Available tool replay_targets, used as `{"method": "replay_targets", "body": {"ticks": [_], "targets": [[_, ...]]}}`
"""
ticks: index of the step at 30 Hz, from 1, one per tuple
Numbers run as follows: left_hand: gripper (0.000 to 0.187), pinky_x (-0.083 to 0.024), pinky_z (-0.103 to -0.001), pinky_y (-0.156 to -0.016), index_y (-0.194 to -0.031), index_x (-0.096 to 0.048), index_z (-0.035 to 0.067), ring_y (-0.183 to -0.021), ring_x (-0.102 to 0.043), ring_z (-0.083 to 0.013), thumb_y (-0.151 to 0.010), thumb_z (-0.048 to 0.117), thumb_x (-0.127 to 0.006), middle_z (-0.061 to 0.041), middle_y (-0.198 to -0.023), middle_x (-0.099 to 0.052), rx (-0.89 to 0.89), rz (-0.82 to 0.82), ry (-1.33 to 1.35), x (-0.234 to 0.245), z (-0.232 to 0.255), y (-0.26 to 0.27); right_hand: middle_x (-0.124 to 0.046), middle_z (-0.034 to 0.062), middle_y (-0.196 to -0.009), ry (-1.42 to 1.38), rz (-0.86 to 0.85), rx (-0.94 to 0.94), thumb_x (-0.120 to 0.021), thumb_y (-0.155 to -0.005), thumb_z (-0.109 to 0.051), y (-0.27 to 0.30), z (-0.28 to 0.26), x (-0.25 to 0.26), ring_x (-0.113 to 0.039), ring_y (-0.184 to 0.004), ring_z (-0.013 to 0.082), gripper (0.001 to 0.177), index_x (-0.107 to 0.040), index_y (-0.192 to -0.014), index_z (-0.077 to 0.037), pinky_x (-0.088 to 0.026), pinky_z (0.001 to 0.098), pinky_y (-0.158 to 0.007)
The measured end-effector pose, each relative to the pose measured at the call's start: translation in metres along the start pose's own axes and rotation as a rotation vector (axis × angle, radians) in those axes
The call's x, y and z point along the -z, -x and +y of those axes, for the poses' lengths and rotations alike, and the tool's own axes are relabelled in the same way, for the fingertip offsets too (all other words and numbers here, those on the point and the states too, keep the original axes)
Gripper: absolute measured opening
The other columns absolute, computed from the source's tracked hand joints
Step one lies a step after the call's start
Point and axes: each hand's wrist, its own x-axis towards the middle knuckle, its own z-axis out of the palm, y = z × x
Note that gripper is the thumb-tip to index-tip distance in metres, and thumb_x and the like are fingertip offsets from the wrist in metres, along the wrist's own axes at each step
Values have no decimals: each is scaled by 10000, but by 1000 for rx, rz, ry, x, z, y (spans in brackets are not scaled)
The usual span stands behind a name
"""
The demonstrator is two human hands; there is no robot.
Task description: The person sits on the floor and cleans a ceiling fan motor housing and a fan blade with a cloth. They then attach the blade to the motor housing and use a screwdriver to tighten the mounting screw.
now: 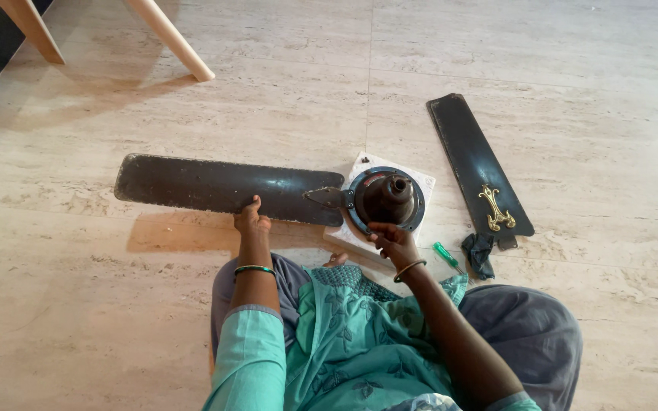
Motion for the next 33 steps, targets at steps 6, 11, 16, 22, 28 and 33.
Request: {"method": "replay_targets", "body": {"ticks": [6,11,16,22,28,33], "targets": [[537,-606,-327,-751,-1201,-626,20,-941,-632,-175,-742,-209,-785,-54,-1183,-682,13,3,6,3,-3,-4,-793,125,-975,669,11,359,-797,-830,-115,-58,-103,-2,-760,-813,217,218,-791,-1047,-131,-607,355,-755],[577,-577,-308,-648,-1255,-551,45,-913,-614,-154,-779,-138,-822,-30,-1184,-657,46,45,-95,2,-2,-5,-780,107,-1012,1144,-114,267,-734,-883,-136,-113,-130,-33,-739,-901,281,169,-826,-1019,-178,-598,415,-816],[596,-346,-330,-478,-1270,-547,62,-807,-557,-187,-776,-80,-849,-75,-1153,-683,116,98,-197,3,-2,-7,-767,133,-996,1477,-284,287,-748,-884,-151,-148,-100,-61,-740,-936,290,134,-817,-999,-140,-600,420,-825],[600,-584,-275,-571,-1271,-559,20,-879,-669,-180,-752,-179,-785,-99,-1197,-677,54,8,-22,3,-6,-3,-771,192,-1040,1608,-342,150,-720,-949,-211,-173,-80,-69,-750,-990,303,199,-794,-989,-30,-606,428,-846],[597,-555,-286,-617,-1245,-542,50,-885,-658,-186,-757,-184,-793,-103,-1208,-669,88,63,-58,3,-8,-8,-755,192,-1104,1647,-367,66,-713,-945,-215,-180,-78,-71,-734,-1045,321,216,-781,-1040,-34,-599,435,-858],[545,-634,-318,-658,-1206,-583,5,-884,-670,-207,-739,-205,-769,-131,-1177,-680,54,27,-9,5,-12,-9,-758,187,-1123,1678,-368,142,-674,-963,-150,-181,-70,-72,-741,-1062,328,172,-784,-1054,-54,-607,438,-860]]}}
